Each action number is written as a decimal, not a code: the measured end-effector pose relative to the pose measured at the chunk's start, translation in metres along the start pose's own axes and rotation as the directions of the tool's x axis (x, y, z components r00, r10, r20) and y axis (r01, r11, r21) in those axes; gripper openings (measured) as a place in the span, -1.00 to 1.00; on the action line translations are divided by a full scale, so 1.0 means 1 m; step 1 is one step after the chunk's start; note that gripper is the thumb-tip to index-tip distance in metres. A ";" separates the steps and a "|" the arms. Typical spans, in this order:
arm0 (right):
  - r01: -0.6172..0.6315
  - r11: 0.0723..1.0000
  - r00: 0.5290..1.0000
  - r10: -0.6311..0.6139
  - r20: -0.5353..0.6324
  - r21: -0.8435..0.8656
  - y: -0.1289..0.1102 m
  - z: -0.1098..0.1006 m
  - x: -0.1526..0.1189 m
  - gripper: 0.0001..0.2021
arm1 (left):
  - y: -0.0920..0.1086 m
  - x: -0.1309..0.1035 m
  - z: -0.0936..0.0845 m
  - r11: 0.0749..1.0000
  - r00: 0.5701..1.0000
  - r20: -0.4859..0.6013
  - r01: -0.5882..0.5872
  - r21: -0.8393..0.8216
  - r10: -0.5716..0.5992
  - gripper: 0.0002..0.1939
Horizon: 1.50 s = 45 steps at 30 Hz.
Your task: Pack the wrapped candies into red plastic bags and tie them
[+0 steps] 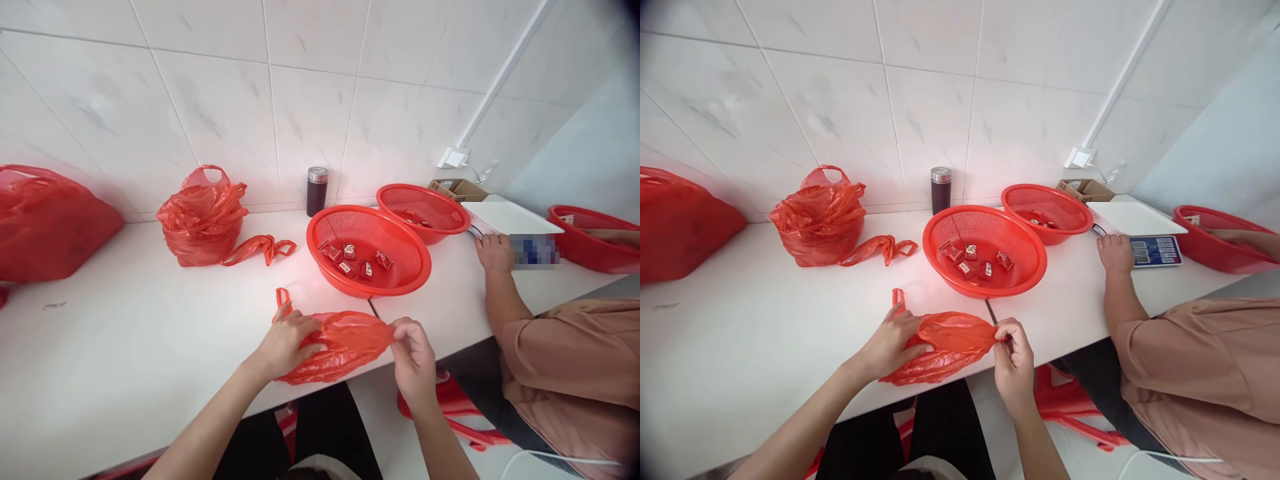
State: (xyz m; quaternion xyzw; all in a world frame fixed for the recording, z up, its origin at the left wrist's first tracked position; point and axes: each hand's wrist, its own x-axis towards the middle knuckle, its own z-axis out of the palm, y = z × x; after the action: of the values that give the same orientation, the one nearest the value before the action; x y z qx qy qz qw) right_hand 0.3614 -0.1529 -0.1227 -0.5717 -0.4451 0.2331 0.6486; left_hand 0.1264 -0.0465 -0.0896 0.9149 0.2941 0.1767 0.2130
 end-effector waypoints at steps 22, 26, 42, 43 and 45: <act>0.603 0.414 0.545 0.410 0.731 -0.682 -0.061 0.058 0.054 -0.31 | 0.002 -0.090 -0.059 0.950 0.935 -0.356 0.126 0.287 -0.017 -0.73; 0.631 0.281 0.644 0.329 0.690 -0.723 -0.060 0.063 0.060 -0.27 | -0.010 -0.118 -0.047 0.903 0.924 -0.261 0.344 0.258 -0.278 -0.77; 0.462 0.516 0.637 0.374 0.675 -0.721 -0.083 0.089 0.223 -0.19 | -0.011 -0.067 -0.026 0.700 0.708 -0.425 0.683 0.207 -0.564 -0.22; 0.472 0.445 0.587 0.486 0.648 -0.761 -0.071 0.091 0.233 -0.06 | -0.010 -0.070 -0.023 0.700 0.714 -0.386 0.684 0.205 -0.584 -0.23; 0.486 0.369 0.497 0.629 0.598 -0.792 -0.046 0.093 0.243 0.09 | -0.009 -0.078 -0.015 0.705 0.714 -0.344 0.687 0.176 -0.610 -0.25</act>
State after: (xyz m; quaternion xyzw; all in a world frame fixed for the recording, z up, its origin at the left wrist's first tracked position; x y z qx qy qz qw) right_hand 0.3938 0.0833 -0.0085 -0.6478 -0.7168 0.2253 -0.1258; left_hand 0.0557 -0.0834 -0.0965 0.7399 0.6472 0.1628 0.0841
